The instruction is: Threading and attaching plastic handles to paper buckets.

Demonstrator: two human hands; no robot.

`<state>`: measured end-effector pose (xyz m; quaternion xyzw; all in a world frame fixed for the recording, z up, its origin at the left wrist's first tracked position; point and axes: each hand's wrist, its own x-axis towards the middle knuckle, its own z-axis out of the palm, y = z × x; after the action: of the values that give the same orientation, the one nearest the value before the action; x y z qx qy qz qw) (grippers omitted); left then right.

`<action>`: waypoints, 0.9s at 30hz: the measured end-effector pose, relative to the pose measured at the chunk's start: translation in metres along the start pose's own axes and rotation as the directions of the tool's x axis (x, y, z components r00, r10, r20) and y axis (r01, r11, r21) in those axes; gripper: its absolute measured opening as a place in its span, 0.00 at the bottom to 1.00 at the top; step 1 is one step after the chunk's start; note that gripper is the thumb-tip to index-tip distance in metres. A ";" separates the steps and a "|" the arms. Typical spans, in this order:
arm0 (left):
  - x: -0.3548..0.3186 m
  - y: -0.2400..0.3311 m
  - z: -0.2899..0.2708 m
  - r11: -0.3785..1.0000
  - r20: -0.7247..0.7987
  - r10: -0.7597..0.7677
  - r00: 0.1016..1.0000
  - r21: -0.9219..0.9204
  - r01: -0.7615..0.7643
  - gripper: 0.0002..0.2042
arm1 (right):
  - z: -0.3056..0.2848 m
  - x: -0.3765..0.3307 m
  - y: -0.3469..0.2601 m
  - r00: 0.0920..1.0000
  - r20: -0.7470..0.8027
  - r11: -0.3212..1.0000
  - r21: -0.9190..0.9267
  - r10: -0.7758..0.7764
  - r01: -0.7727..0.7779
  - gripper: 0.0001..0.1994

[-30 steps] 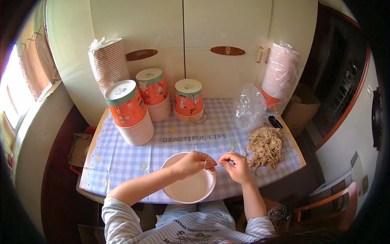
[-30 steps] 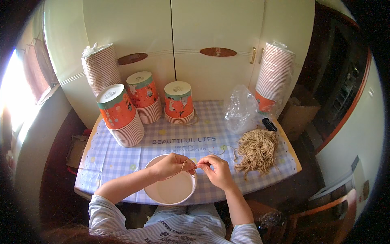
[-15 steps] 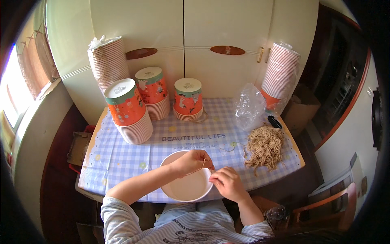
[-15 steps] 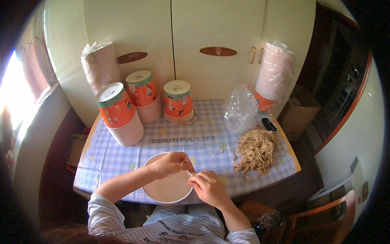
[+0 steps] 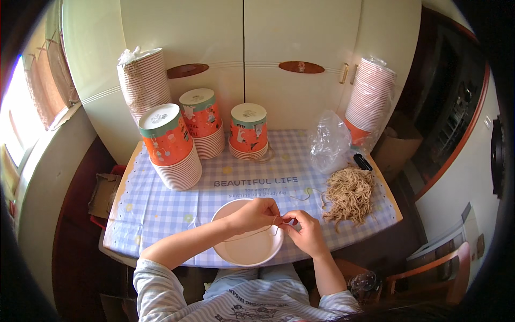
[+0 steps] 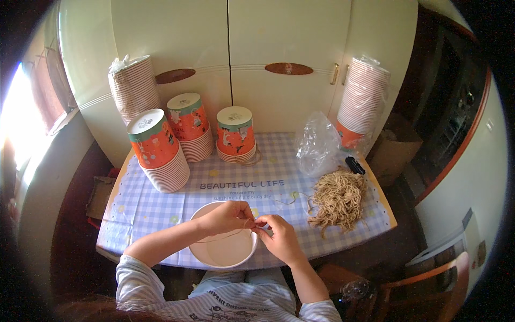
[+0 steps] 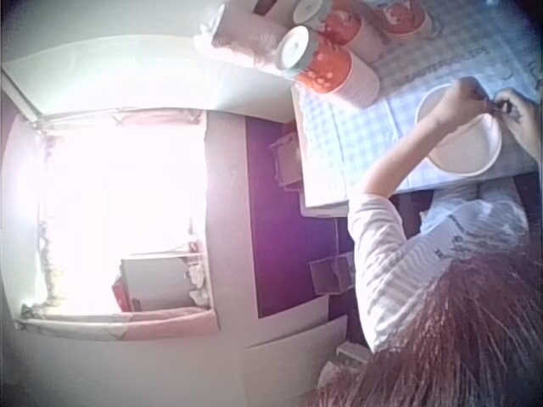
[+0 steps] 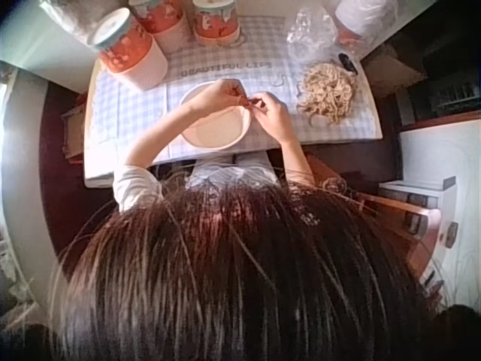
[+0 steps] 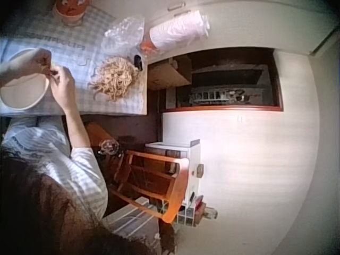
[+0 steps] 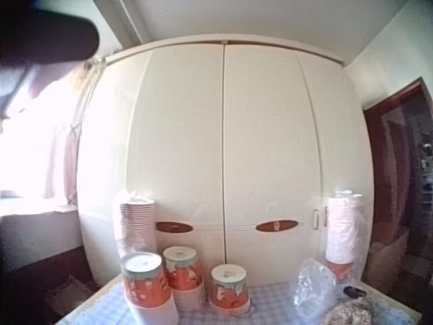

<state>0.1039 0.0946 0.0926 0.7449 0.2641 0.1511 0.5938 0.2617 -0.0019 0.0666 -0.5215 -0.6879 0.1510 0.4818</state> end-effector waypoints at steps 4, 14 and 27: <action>0.000 0.002 0.002 0.997 -0.047 -0.008 0.999 0.080 0.011 0.12 | 0.007 -0.002 0.001 0.998 -0.055 0.998 -0.057 -0.002 -0.002 0.11; -0.014 0.009 0.008 0.856 -0.131 0.267 0.955 0.486 -0.173 0.15 | 0.010 0.000 0.002 0.993 -0.098 0.988 -0.146 -0.069 0.054 0.11; -0.024 -0.001 0.009 0.821 -0.108 0.218 0.970 0.558 -0.122 0.09 | 0.013 -0.004 0.006 0.990 -0.132 0.998 -0.048 -0.047 0.041 0.07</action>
<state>0.0891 0.0734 0.0919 0.8886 0.2774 0.1837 0.3159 0.2550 0.0011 0.0541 -0.5259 -0.6687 0.0895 0.5179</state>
